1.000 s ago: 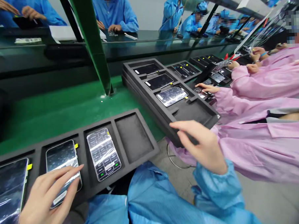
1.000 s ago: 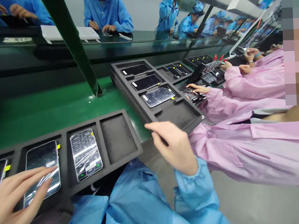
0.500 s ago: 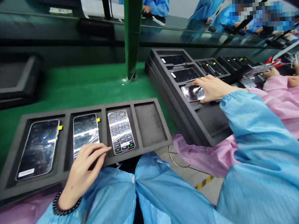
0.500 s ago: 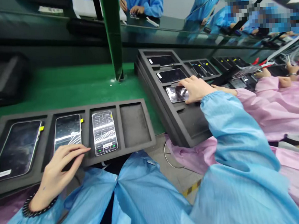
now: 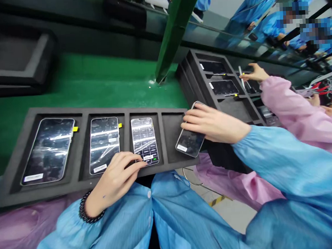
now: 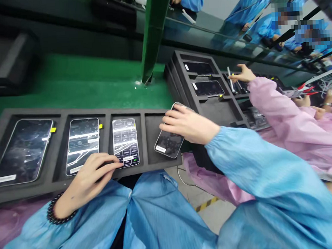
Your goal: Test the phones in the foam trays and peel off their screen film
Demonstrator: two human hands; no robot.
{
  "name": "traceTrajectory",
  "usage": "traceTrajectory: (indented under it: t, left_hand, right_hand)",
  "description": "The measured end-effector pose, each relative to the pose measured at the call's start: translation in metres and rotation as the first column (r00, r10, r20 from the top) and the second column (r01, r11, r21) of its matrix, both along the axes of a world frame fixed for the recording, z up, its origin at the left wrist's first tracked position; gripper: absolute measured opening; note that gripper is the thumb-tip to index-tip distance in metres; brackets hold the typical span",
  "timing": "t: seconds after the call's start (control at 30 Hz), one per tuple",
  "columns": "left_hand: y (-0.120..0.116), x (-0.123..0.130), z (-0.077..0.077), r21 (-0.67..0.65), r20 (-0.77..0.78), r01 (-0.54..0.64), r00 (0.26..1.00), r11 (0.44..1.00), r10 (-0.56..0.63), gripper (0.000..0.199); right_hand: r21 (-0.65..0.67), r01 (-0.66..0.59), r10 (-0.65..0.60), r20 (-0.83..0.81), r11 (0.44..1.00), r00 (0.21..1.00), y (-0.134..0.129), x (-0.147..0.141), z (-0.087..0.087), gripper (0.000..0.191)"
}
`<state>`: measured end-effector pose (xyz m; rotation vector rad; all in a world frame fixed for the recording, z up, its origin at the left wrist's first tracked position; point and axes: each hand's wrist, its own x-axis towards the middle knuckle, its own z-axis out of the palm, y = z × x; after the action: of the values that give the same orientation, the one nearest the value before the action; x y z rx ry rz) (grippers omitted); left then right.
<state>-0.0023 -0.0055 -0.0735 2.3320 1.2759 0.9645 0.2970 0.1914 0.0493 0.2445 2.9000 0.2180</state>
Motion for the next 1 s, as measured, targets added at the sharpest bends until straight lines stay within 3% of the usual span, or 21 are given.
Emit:
traceTrajectory:
  t: [0.1, 0.17, 0.23, 0.3, 0.37, 0.43, 0.47, 0.53, 0.57, 0.63, 0.7, 0.77, 0.87, 1.0]
  left_hand:
    - [0.003, 0.008, 0.002, 0.007, 0.032, 0.068, 0.997, 0.998, -0.068, 0.032]
    - [0.003, 0.012, 0.002, 0.005, 0.019, 0.107, 0.994, 0.994, -0.107, 0.030]
    - [0.004, 0.016, 0.003, -0.001, -0.039, 0.129, 0.991, 0.992, -0.129, 0.025]
    - [0.006, 0.020, 0.003, 0.004, -0.126, 0.134, 0.983, 0.991, -0.132, 0.023]
    - [0.008, 0.024, 0.002, 0.018, -0.210, 0.134, 0.969, 0.991, -0.127, 0.026]
    - [0.009, 0.027, 0.001, 0.031, -0.254, 0.140, 0.959, 0.990, -0.128, 0.024]
    - [0.010, 0.027, 0.001, 0.033, -0.259, 0.144, 0.957, 0.989, -0.130, 0.023]
    - [0.010, 0.026, 0.001, 0.033, -0.251, 0.152, 0.958, 0.988, -0.139, 0.021]
    - [0.009, 0.024, 0.001, 0.032, -0.244, 0.154, 0.959, 0.988, -0.141, 0.021]
    - [0.007, 0.020, 0.002, 0.031, -0.237, 0.151, 0.961, 0.988, -0.140, 0.020]
    - [0.002, 0.017, 0.003, 0.024, -0.228, 0.145, 0.964, 0.989, -0.136, 0.019]
    - [-0.004, 0.014, 0.005, 0.008, -0.217, 0.129, 0.968, 0.992, -0.124, 0.020]
    - [-0.012, 0.012, 0.008, -0.033, -0.213, 0.098, 0.972, 0.995, -0.103, 0.023]
    - [-0.019, 0.014, 0.010, -0.050, -0.205, 0.064, 0.976, 0.997, -0.073, 0.025]
  right_hand:
    - [-0.057, -0.155, 0.159, 0.068, 0.986, 0.985, 0.000, -0.022, -0.043, 0.039]
    - [-0.113, -0.166, 0.173, 0.054, 0.980, 0.983, -0.003, -0.028, -0.046, 0.039]
    - [-0.134, -0.062, 0.062, -0.005, 0.989, 0.998, -0.014, -0.030, -0.025, 0.046]
    - [-0.128, 0.131, -0.140, -0.068, 0.983, 0.988, -0.037, -0.029, 0.012, 0.053]
    - [-0.111, 0.320, -0.334, -0.159, 0.941, 0.929, -0.069, -0.025, 0.048, 0.053]
    - [-0.117, 0.418, -0.434, -0.291, 0.901, 0.853, -0.104, -0.020, 0.066, 0.047]
    - [-0.145, 0.431, -0.455, -0.327, 0.890, 0.829, -0.120, -0.017, 0.065, 0.043]
    - [-0.274, 0.414, -0.495, -0.426, 0.868, 0.757, -0.143, -0.012, 0.042, 0.036]
    - [-0.341, 0.454, -0.566, -0.424, 0.823, 0.707, -0.149, -0.011, 0.022, 0.035]
    - [-0.382, 0.630, -0.736, -0.371, 0.677, 0.566, -0.152, -0.011, -0.023, 0.029]
    - [-0.342, 0.780, -0.848, -0.285, 0.525, 0.446, -0.149, -0.016, -0.063, 0.032]
    - [-0.273, 0.874, -0.910, -0.225, 0.402, 0.348, -0.147, -0.025, -0.088, 0.042]
    - [-0.276, 0.902, -0.937, -0.208, 0.332, 0.282, -0.150, -0.037, -0.103, 0.049]
    - [-0.499, 0.805, -0.936, -0.299, 0.321, 0.188, -0.156, -0.040, -0.106, 0.045]
